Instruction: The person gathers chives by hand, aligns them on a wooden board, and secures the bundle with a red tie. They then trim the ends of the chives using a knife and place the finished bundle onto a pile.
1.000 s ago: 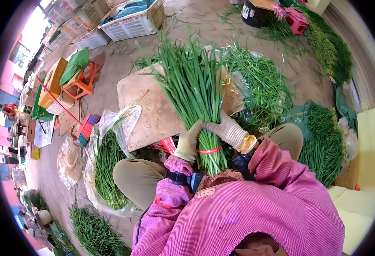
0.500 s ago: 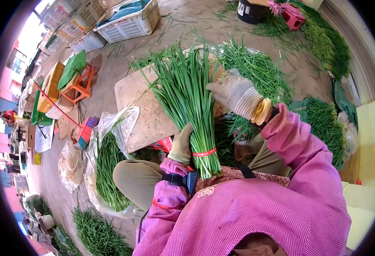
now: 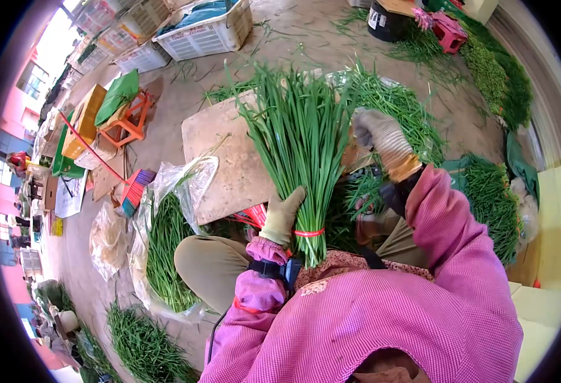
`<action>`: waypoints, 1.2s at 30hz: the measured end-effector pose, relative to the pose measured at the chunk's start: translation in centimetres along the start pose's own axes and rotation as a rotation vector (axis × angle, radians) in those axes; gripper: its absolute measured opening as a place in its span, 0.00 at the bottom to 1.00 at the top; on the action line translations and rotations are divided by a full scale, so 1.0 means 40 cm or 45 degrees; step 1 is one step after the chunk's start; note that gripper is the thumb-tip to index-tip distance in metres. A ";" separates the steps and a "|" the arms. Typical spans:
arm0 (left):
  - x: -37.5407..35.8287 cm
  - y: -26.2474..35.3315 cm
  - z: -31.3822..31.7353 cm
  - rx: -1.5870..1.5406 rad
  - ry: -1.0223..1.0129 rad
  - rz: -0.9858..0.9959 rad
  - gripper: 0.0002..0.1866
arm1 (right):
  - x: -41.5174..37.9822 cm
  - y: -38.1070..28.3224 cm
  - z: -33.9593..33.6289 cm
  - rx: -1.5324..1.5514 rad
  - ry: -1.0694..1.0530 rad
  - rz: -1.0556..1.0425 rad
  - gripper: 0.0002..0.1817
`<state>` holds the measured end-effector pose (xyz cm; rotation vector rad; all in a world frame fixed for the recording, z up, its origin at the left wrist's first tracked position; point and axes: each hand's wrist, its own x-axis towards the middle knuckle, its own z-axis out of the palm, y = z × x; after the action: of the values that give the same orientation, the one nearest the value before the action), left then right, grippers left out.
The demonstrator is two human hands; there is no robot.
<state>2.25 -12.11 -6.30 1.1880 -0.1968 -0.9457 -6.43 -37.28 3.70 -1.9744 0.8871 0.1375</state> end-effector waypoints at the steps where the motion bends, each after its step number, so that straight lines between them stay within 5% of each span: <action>1: -0.010 0.010 0.009 -0.009 -0.023 0.033 0.18 | -0.007 0.040 -0.002 0.247 0.229 -0.204 0.17; 3: -0.011 -0.001 0.012 -0.044 -0.007 0.064 0.19 | -0.003 0.086 0.023 0.361 0.544 -0.408 0.34; 4: -0.010 -0.007 0.014 -0.077 0.008 0.092 0.20 | -0.013 0.101 0.051 0.360 0.546 -0.411 0.34; 6: 0.001 -0.018 0.018 -0.106 -0.021 0.114 0.21 | -0.083 0.067 0.150 0.683 0.110 -0.615 0.42; 8: 0.011 -0.041 0.010 0.010 -0.028 0.156 0.22 | -0.127 0.062 0.236 0.367 0.216 -0.593 0.49; 11: 0.000 -0.027 0.026 0.004 0.020 0.125 0.22 | -0.096 0.083 0.315 0.210 0.212 -0.072 0.47; 16: -0.004 -0.028 0.010 -0.104 -0.007 0.109 0.21 | -0.098 0.084 0.279 0.300 0.158 -0.163 0.44; 18: -0.012 -0.022 0.022 -0.113 0.011 0.117 0.21 | -0.101 0.044 0.239 0.021 0.449 -0.066 0.43; 20: -0.017 -0.024 0.025 -0.118 0.034 0.121 0.21 | -0.065 0.053 0.205 -0.297 1.088 -0.613 0.39; 23: -0.021 -0.031 0.033 -0.095 0.030 0.076 0.18 | -0.133 -0.082 0.154 -0.373 1.226 -0.877 0.29; 25: -0.024 -0.036 0.038 -0.075 0.007 0.082 0.18 | -0.154 -0.142 0.157 -0.583 0.778 -1.117 0.21; 29: -0.025 -0.044 0.029 -0.040 -0.030 0.065 0.18 | -0.067 -0.116 0.223 -0.755 0.576 -1.131 0.19; 31: -0.033 -0.036 0.027 -0.072 -0.061 0.044 0.18 | -0.038 -0.115 0.219 -0.828 0.448 -0.735 0.20; 36: -0.037 -0.030 0.025 -0.182 -0.103 -0.067 0.19 | -0.025 -0.146 0.198 -0.835 0.289 -0.660 0.24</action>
<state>0.11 -11.82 -6.43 1.0285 -0.1602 -1.0375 -1.51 -28.71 3.88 -2.8151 0.4608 -0.1156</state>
